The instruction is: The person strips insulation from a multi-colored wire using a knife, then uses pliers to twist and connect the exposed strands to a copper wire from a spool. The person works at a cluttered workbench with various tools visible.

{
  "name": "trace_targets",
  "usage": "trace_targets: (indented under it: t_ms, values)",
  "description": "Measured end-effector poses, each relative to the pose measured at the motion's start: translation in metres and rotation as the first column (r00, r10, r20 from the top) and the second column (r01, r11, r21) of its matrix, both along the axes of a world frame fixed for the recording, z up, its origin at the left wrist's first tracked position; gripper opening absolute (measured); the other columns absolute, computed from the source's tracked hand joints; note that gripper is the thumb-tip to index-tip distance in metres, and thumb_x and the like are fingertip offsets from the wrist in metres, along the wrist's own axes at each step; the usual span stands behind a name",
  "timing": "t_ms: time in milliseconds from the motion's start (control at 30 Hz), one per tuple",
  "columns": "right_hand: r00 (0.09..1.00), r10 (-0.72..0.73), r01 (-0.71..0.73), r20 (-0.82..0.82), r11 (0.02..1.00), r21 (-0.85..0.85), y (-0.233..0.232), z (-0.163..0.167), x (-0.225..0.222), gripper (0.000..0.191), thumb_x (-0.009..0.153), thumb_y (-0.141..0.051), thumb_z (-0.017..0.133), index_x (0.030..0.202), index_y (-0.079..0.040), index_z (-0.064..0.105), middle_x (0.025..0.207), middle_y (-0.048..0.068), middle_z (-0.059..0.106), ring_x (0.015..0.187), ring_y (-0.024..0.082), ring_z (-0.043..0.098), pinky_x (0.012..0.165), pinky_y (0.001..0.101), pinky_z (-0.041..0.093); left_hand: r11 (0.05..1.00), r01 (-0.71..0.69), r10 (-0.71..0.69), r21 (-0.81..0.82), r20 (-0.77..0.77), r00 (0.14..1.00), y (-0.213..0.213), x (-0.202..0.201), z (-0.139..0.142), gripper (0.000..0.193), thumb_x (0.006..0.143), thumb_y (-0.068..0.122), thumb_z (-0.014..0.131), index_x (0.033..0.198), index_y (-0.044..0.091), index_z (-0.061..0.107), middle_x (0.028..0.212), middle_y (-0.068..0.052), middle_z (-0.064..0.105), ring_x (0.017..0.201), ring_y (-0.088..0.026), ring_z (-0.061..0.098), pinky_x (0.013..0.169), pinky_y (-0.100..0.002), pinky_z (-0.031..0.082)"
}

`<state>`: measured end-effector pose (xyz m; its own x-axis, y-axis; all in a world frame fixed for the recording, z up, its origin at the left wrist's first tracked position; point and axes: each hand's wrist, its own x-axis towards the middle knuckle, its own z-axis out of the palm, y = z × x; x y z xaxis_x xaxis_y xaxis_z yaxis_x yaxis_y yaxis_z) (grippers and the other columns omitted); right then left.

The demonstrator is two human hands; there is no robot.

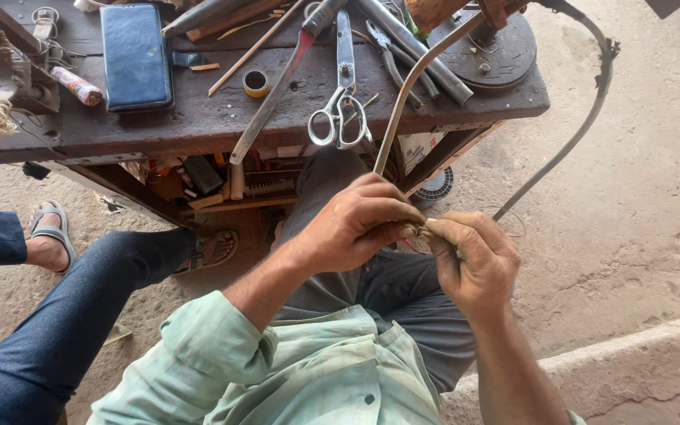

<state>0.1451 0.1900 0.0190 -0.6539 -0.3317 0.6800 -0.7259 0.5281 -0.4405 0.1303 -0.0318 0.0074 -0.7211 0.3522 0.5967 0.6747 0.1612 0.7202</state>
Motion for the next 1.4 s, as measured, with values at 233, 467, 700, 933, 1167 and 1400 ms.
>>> trace_targets:
  t_ms: [233, 467, 700, 933, 1167, 1400]
  values:
    - [0.996, 0.07, -0.06, 0.061, 0.987, -0.15, 0.006, 0.004, -0.003, 0.013, 0.09, -0.004, 0.081, 0.099, -0.004, 0.071, 0.095, 0.007, 0.072, 0.085, 0.012, 0.071, 0.069, 0.0245, 0.06, 0.913, -0.368, 0.325, -0.177, -0.231, 0.917, -0.023, 0.006, 0.004, 0.046, 0.085, -0.003, 0.066, 0.128, 0.015, 0.071, 0.132, -0.012, 0.064, 0.129, -0.033, 0.057, 0.11, -0.044, 0.052]
    - [0.996, 0.045, -0.025, 0.076, 0.971, -0.239, 0.017, -0.014, 0.006, 0.008, 0.094, -0.008, 0.079, 0.096, -0.008, 0.071, 0.097, 0.004, 0.073, 0.082, 0.01, 0.071, 0.064, 0.0206, 0.059, 0.962, -0.258, 0.233, -0.093, -0.219, 0.948, -0.007, 0.005, 0.0, 0.033, 0.087, 0.011, 0.079, 0.119, 0.013, 0.073, 0.129, -0.008, 0.068, 0.13, -0.032, 0.062, 0.11, -0.043, 0.055]
    - [0.889, -0.205, 0.248, -0.41, 0.967, 0.053, 0.002, -0.032, 0.047, 0.017, 0.087, -0.023, 0.082, 0.098, -0.011, 0.075, 0.127, 0.014, 0.054, 0.121, 0.03, 0.047, 0.101, 0.0431, 0.048, 0.985, -0.171, 0.173, 0.038, -0.061, 0.983, 0.0, 0.002, 0.009, 0.02, 0.093, 0.01, 0.076, 0.112, 0.008, 0.073, 0.111, -0.007, 0.074, 0.124, -0.03, 0.068, 0.104, -0.04, 0.057]
    - [0.949, -0.153, 0.198, -0.277, 0.97, 0.142, 0.0, -0.021, 0.059, 0.026, 0.085, -0.03, 0.083, 0.106, -0.017, 0.074, 0.125, 0.015, 0.053, 0.124, 0.033, 0.048, 0.105, 0.0497, 0.042, 0.993, -0.113, 0.111, -0.028, -0.051, 0.993, 0.016, -0.018, 0.027, 0.013, 0.096, 0.021, 0.073, 0.103, 0.01, 0.074, 0.089, -0.003, 0.075, 0.085, -0.022, 0.073, 0.083, -0.04, 0.048]
    - [0.98, -0.074, 0.056, -0.185, 0.993, -0.102, 0.052, 0.007, -0.003, 0.029, 0.096, -0.03, 0.08, 0.119, -0.016, 0.069, 0.111, 0.011, 0.071, 0.092, 0.018, 0.073, 0.068, 0.0257, 0.058, 0.992, 0.032, 0.003, -0.124, 0.269, 0.963, 0.009, -0.024, 0.041, 0.015, 0.097, 0.02, 0.069, 0.101, 0.008, 0.076, 0.071, -0.011, 0.068, 0.062, -0.025, 0.068, 0.059, -0.037, 0.049]
    - [0.941, 0.142, -0.055, -0.307, 0.96, 0.275, 0.032, 0.028, -0.045, 0.023, 0.092, -0.022, 0.078, 0.113, -0.014, 0.073, 0.105, 0.01, 0.069, 0.089, 0.016, 0.067, 0.071, 0.0279, 0.062, 0.992, 0.086, -0.055, -0.089, 0.299, 0.953, -0.001, -0.02, 0.036, 0.021, 0.095, 0.016, 0.069, 0.113, 0.008, 0.075, 0.09, -0.011, 0.077, 0.08, -0.022, 0.077, 0.07, -0.033, 0.058]
